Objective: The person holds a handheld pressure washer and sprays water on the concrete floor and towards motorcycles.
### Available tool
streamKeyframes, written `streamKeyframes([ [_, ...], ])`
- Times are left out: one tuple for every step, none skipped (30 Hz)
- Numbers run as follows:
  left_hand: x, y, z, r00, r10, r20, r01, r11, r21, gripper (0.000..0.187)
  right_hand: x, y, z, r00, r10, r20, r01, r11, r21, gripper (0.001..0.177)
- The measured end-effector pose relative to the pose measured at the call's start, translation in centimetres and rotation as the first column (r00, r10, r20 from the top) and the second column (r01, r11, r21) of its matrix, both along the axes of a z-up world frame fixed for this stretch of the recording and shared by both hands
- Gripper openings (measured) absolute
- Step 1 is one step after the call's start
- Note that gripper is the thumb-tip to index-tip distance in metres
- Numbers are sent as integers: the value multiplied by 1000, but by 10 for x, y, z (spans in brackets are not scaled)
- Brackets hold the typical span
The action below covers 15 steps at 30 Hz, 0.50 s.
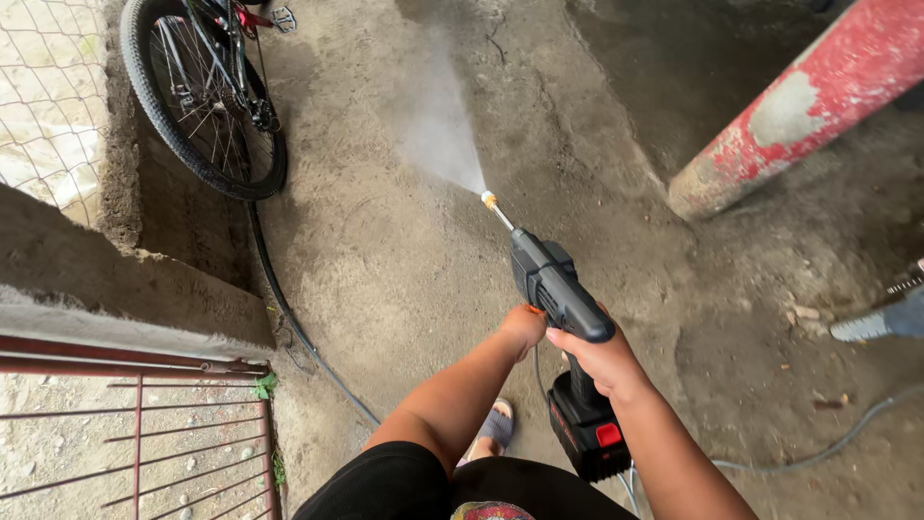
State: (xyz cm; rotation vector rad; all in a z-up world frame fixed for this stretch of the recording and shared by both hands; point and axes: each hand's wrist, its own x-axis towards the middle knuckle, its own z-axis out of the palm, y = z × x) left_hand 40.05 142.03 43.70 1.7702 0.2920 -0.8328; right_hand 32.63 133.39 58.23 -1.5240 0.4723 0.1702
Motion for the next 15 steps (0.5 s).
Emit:
streamKeyframes([
  [13, -3, 6, 999, 22, -24, -21, 1000, 23, 25, 12, -5, -1, 1000, 0, 7, 0, 1000, 5, 39],
  [26, -7, 12, 999, 24, -36, -22, 998, 52, 24, 24, -8, -2, 1000, 0, 13, 0, 1000, 9, 40],
  [39, -10, 16, 998, 27, -49, -23, 996, 81, 24, 36, -12, -3, 1000, 1, 20, -1, 1000, 14, 41],
  [51, -12, 18, 998, 30, -61, -24, 994, 109, 24, 47, -15, -5, 1000, -6, 12, 6, 1000, 18, 40],
  [60, -14, 18, 998, 39, -40, -36, 996, 82, 24, 58, -18, -6, 1000, -16, 4, 16, 1000, 23, 39],
  [70, -17, 16, 999, 48, -20, -47, 997, 55, 24, 68, -20, -8, 1000, -27, -3, 27, 999, 28, 38],
  [82, -22, 15, 999, 51, 6, -51, 998, 28, 25, 79, -23, -9, 999, -43, 3, 43, 998, 36, 38],
  [96, -26, 12, 999, 32, 43, -34, 999, 35, 24, 90, -26, -11, 998, -60, 9, 60, 997, 45, 38],
  [106, -29, 8, 997, 12, 72, -15, 999, 41, 24, 98, -28, -14, 997, -78, 6, 78, 996, 53, 38],
  [117, -32, 3, 995, -9, 101, 4, 999, 49, 24, 107, -30, -18, 996, -93, -18, 94, 994, 57, 35],
  [126, -35, -2, 996, -2, 92, 0, 1000, 19, 24, 117, -31, -21, 993, -110, -46, 112, 992, 60, 32],
  [136, -37, -8, 997, 4, 82, -3, 1000, -10, 24, 126, -32, -23, 989, -126, -74, 131, 989, 63, 29],
  [148, -41, -12, 997, 4, 74, -1, 999, -40, 24, 134, -33, -25, 990, -132, -46, 135, 989, 69, 30],
  [163, -46, -15, 994, -52, 99, 53, 999, -10, 24, 143, -34, -25, 990, -137, -18, 138, 988, 74, 31],
  [175, -49, -17, 987, -117, 113, 115, 993, 25, 25, 151, -33, -27, 989, -151, 1, 150, 985, 83, 32],
])
